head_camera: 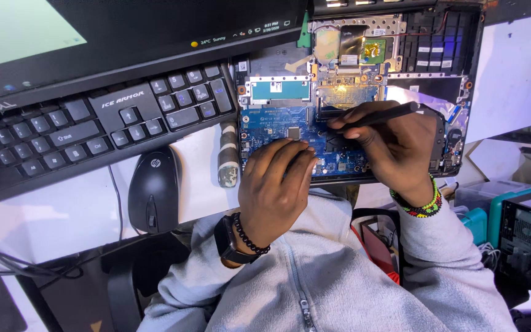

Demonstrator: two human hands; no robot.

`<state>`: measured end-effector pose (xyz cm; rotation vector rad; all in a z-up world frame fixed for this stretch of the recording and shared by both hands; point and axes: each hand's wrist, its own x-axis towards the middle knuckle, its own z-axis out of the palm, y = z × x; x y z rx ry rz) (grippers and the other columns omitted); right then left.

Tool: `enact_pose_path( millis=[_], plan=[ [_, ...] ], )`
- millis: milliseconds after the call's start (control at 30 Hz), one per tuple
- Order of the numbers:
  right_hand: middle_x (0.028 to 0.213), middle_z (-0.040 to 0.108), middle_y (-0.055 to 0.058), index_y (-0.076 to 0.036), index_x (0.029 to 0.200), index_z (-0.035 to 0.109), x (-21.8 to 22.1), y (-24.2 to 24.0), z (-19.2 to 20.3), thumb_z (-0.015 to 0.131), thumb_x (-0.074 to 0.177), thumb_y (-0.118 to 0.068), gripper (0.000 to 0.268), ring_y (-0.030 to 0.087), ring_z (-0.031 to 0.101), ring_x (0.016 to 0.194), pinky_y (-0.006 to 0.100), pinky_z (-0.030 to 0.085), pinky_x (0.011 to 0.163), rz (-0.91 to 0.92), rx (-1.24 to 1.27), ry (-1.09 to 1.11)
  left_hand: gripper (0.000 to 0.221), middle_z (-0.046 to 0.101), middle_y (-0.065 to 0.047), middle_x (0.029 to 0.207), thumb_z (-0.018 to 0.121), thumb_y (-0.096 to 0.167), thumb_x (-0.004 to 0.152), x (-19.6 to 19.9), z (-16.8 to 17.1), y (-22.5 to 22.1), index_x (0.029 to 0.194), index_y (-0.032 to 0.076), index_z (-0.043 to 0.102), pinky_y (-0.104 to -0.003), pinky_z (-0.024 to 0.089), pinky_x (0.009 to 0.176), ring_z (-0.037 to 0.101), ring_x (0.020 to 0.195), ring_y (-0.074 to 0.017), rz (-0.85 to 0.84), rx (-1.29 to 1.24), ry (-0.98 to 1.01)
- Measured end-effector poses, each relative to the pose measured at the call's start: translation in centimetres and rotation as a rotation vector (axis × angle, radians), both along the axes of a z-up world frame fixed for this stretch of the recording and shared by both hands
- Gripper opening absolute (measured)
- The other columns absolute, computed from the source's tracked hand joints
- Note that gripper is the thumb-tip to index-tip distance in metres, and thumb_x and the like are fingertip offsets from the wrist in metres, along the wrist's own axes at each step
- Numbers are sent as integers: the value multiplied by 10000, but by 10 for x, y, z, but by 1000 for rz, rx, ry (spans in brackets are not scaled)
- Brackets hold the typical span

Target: Disassembling a laptop to remove the battery and heatsink, then using a spudger on the motherboard.

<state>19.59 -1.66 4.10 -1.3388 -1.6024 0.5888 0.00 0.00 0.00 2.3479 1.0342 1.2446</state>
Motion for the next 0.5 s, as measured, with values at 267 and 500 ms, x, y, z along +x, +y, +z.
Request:
enact_pose_path(
  millis=[267,500],
  plan=[
    [861,721,252,139,978,669,-3,2,4,728,944,87,86,402,741,810,453,590,771,18,31,-46,94,710,-91,1060,747,142,963,1,2,1,1007,60,755,-391,579,883,719,1023,-292,4,-6,-11],
    [838,725,231,106,933,688,-7,4,17,682,944,109,13,393,738,781,462,604,762,105,66,-52,96,703,-93,1053,749,144,962,1,1,0,1003,57,753,-395,580,873,718,1018,-295,5,0,-4]
  ],
)
